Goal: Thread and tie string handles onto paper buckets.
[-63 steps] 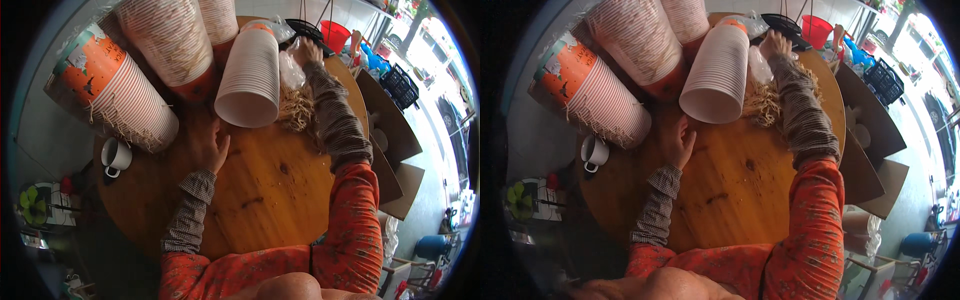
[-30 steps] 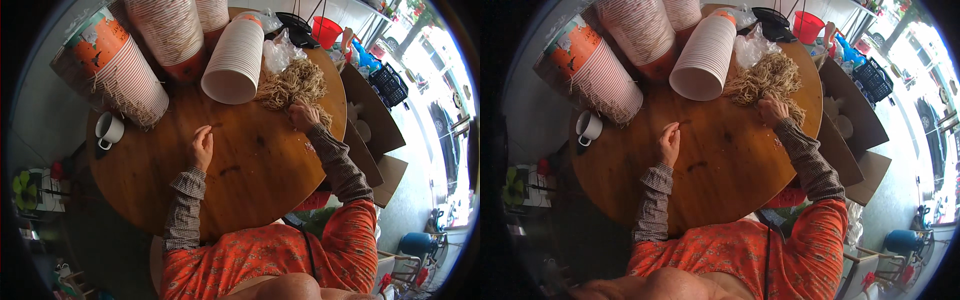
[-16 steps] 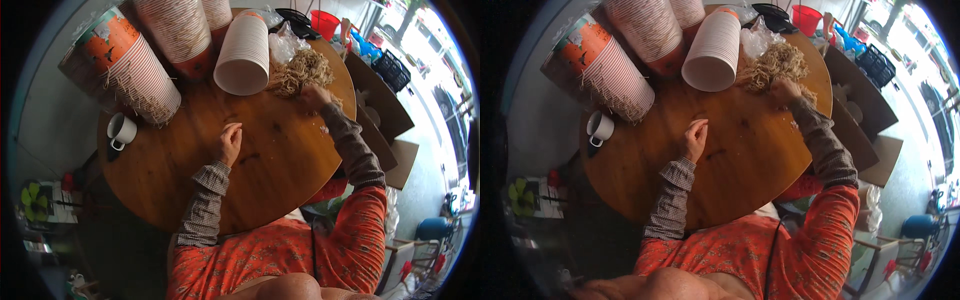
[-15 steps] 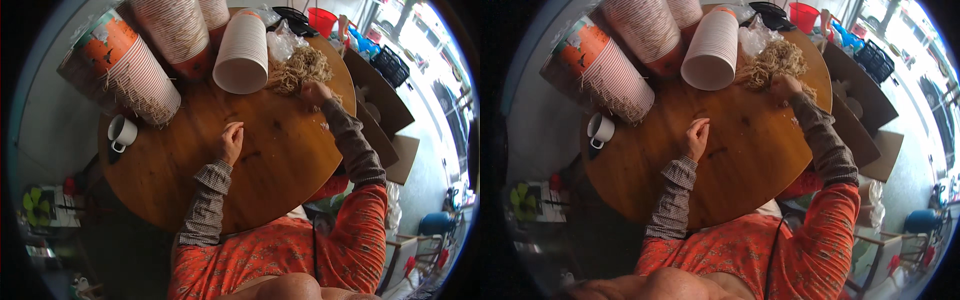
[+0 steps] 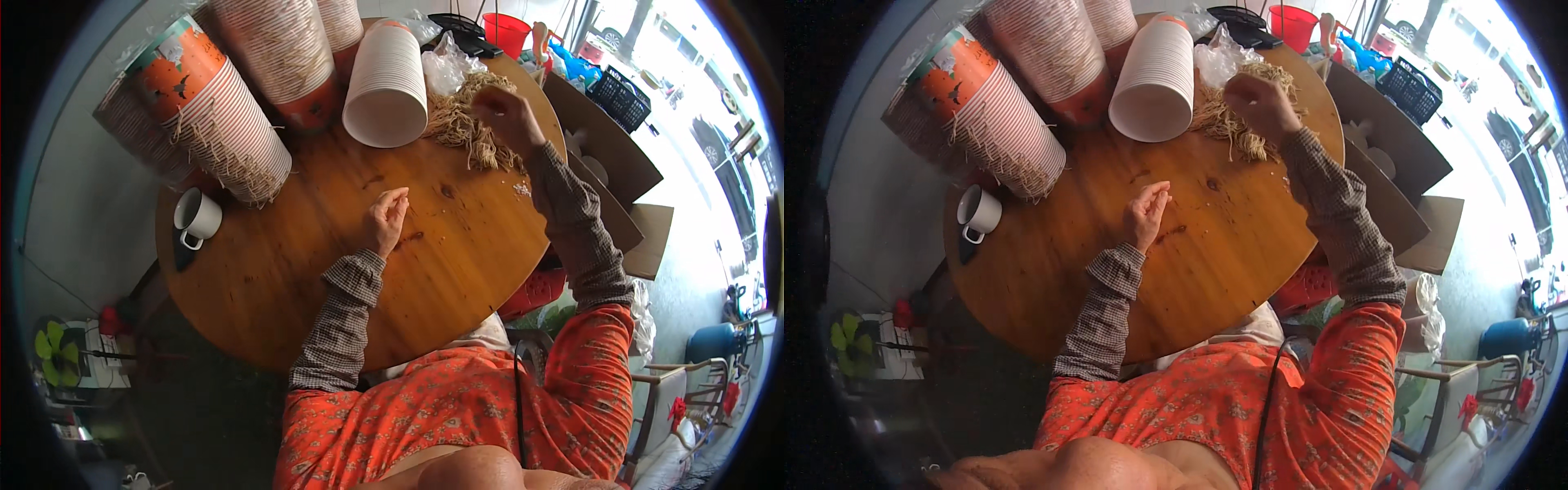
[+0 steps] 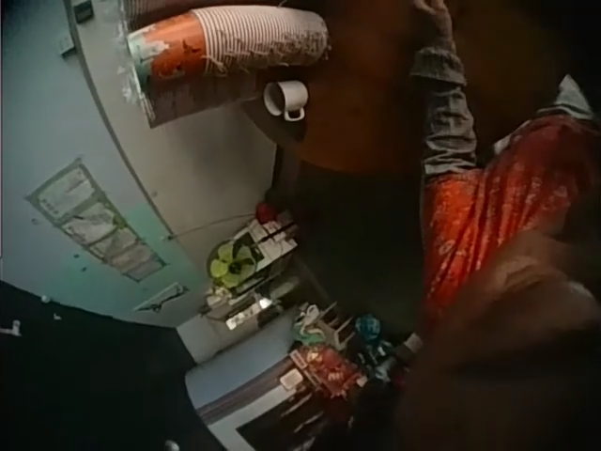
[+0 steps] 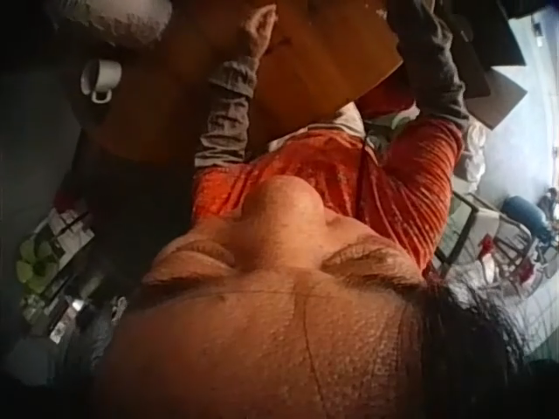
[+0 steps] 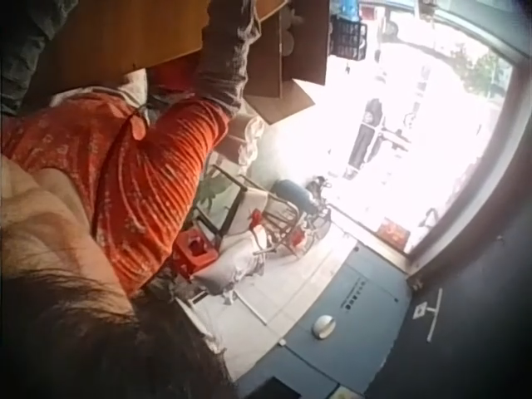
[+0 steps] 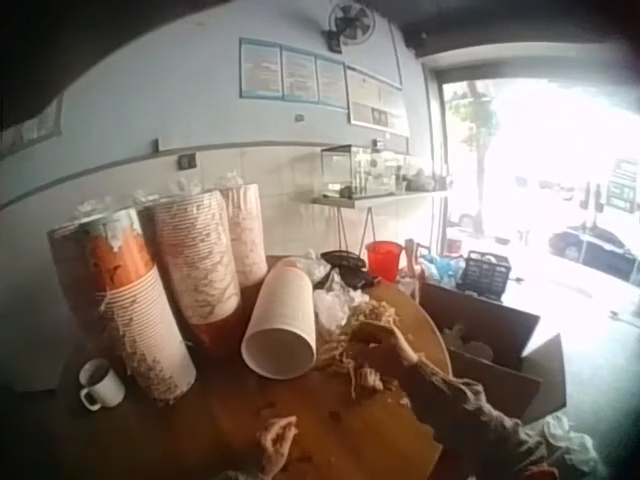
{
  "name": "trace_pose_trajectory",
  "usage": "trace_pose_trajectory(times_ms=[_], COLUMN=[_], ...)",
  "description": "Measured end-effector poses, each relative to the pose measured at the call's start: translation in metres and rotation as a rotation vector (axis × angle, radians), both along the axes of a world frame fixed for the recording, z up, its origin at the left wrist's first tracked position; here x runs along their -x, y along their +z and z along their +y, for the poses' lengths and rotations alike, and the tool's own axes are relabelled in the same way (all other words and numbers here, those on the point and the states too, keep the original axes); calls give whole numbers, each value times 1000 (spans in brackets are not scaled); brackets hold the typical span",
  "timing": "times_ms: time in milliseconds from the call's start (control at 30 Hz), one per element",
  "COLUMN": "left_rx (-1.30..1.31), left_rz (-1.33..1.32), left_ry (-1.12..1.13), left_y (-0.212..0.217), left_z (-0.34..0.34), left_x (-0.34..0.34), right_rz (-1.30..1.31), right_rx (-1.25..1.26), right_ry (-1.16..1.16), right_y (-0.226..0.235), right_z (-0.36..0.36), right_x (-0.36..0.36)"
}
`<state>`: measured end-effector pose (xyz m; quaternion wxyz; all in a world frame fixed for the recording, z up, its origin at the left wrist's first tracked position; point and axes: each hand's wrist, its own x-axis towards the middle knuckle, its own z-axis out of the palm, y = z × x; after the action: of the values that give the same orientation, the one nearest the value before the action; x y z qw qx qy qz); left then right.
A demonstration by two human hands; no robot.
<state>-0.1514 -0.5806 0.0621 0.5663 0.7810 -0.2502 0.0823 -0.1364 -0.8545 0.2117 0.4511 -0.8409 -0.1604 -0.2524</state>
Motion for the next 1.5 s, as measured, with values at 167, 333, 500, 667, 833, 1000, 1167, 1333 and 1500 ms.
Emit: trace_pose_trajectory(times_ms=[167,333,500,667,833,1000,1167,1333,1500], left_rx=[346,710,473,291,507,206,-142,-121,-80], left_rz=[46,580,634,675,500,359,153,144,315], left_ry=[-57,-417,-131,-57,176,175,211,190,114], left_y=[38,39,33,29,5,-10,9,10,22], left_z=[-13,-3,11,12,20,37,27,24,28], left_x=[24,36,44,41,19,5,16,20,25], right_rz=[192,-3,-12,37,402,417,379,366,285], right_rx=[-48,10,147,74,-339,75,390,468,46], right_ry=[341,250,-28,116,236,464,612,481,505], right_y=[21,-1,-57,-69,-93,-99,-108,-116,-98], right_z=[68,81,48,110,90,64,58,70,84], right_x=[51,46,39,50,4,15,29,37,41])
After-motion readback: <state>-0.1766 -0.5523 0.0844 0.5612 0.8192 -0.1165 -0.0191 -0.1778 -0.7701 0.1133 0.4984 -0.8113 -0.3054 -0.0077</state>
